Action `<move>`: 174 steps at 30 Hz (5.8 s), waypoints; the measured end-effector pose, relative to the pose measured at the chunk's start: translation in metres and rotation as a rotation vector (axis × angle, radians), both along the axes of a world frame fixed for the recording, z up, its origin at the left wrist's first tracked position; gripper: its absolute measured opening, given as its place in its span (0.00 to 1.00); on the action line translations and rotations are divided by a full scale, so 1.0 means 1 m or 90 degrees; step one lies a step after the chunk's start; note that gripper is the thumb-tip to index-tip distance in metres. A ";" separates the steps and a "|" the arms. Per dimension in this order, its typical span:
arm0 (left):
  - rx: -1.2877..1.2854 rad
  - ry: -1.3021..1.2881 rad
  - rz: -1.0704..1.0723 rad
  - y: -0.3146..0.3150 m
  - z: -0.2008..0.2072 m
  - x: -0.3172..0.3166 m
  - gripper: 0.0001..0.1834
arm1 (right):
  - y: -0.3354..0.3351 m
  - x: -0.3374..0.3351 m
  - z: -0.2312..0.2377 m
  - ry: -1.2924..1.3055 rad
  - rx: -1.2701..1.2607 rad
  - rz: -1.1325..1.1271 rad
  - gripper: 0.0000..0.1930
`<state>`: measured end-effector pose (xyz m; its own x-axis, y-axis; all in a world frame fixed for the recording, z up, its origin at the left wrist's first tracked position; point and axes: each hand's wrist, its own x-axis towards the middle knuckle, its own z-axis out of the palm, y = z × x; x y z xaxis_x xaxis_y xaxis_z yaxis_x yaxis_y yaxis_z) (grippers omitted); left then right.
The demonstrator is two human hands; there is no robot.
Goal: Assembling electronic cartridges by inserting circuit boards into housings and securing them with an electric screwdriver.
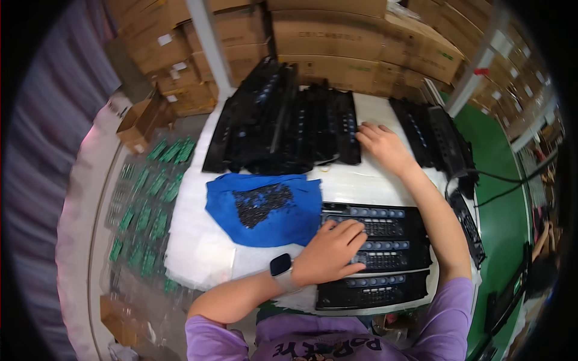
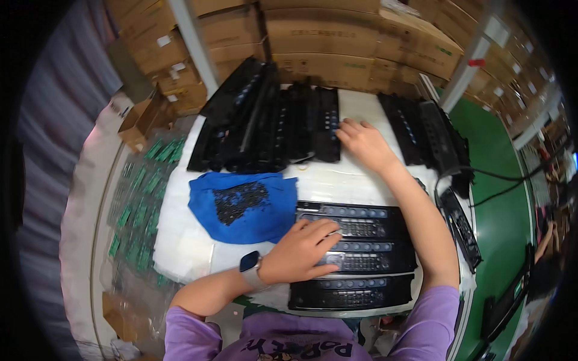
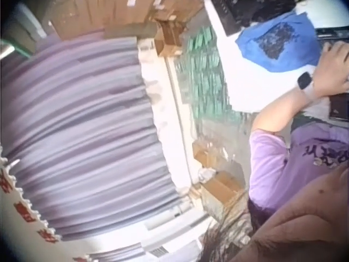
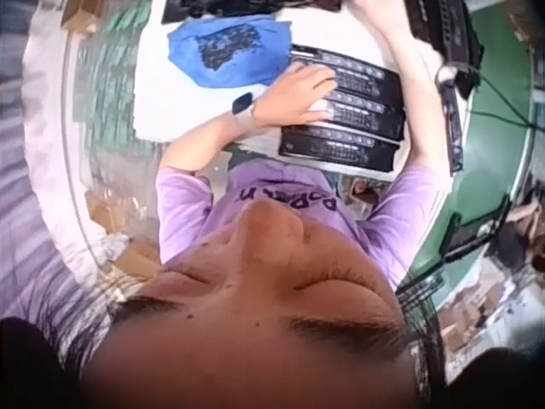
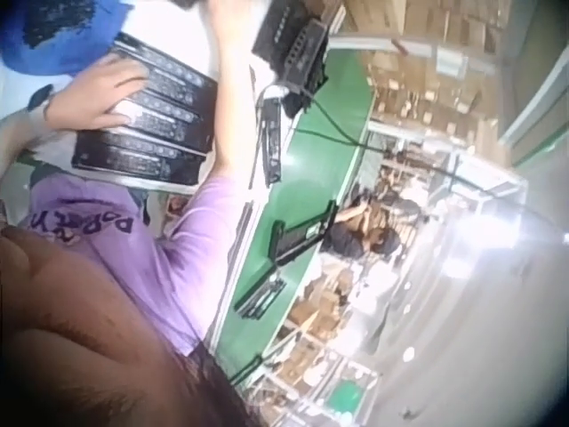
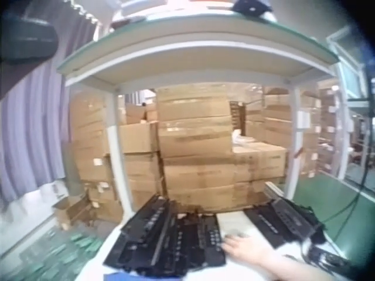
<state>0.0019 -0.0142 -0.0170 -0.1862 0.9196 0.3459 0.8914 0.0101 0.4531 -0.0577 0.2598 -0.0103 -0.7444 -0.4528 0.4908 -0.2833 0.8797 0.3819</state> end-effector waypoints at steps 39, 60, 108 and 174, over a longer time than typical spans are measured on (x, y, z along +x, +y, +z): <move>0.079 0.088 0.044 -0.031 0.035 -0.030 0.09 | -0.161 0.133 0.123 -0.290 -1.204 0.441 0.12; 0.219 -0.121 0.374 -0.083 0.014 -0.050 0.06 | -0.222 0.190 0.138 -0.183 -1.361 0.367 0.18; -0.089 0.211 0.472 -0.266 -0.276 -0.280 0.28 | -0.331 0.197 -0.074 -0.737 -0.835 0.414 0.13; -0.025 -0.109 0.432 -0.386 -0.227 -0.230 0.20 | -0.504 0.141 -0.265 -0.852 -1.475 0.006 0.07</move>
